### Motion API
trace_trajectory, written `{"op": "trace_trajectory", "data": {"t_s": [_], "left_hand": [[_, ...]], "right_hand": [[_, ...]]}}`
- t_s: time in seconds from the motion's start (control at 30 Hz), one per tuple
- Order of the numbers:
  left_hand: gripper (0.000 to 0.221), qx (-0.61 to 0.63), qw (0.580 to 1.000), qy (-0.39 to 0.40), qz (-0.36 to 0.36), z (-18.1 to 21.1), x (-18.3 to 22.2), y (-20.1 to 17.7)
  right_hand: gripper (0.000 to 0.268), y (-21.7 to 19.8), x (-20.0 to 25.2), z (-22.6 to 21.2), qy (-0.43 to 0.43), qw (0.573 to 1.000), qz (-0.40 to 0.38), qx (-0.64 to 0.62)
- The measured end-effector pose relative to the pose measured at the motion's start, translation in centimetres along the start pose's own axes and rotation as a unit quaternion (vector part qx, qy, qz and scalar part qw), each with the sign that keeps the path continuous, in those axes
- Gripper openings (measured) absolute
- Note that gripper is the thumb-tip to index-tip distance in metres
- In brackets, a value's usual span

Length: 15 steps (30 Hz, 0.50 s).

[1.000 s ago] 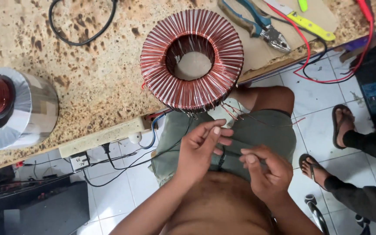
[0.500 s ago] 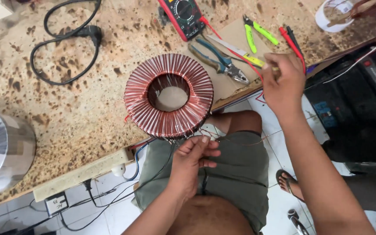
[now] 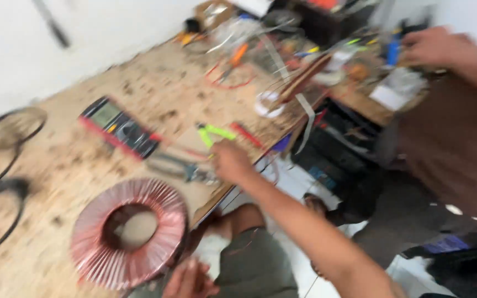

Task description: Tapping a toroidal transformer coil with pliers and manipulating the wire leads.

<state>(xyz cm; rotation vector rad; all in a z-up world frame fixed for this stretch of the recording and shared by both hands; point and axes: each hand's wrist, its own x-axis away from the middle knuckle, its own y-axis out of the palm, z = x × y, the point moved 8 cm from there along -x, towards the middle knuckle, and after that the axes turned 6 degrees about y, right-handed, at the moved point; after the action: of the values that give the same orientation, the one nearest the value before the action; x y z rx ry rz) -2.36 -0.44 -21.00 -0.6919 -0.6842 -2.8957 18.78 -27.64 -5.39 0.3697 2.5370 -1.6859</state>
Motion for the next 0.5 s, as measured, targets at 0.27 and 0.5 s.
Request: {"op": "trace_trajectory", "data": {"t_s": [0.27,0.5], "left_hand": [[0.021,0.069,0.996,0.021,-0.05,10.3,7.2,5.3],[0.016,0.048,0.994,0.074,-0.069,11.1,7.5,5.9]], "right_hand": [[0.019,-12.3,8.3,-5.5,-0.049,0.968,0.1,-0.225],[0.041,-12.7,23.1,-11.4,0.157,0.883,0.017,-0.442]]}}
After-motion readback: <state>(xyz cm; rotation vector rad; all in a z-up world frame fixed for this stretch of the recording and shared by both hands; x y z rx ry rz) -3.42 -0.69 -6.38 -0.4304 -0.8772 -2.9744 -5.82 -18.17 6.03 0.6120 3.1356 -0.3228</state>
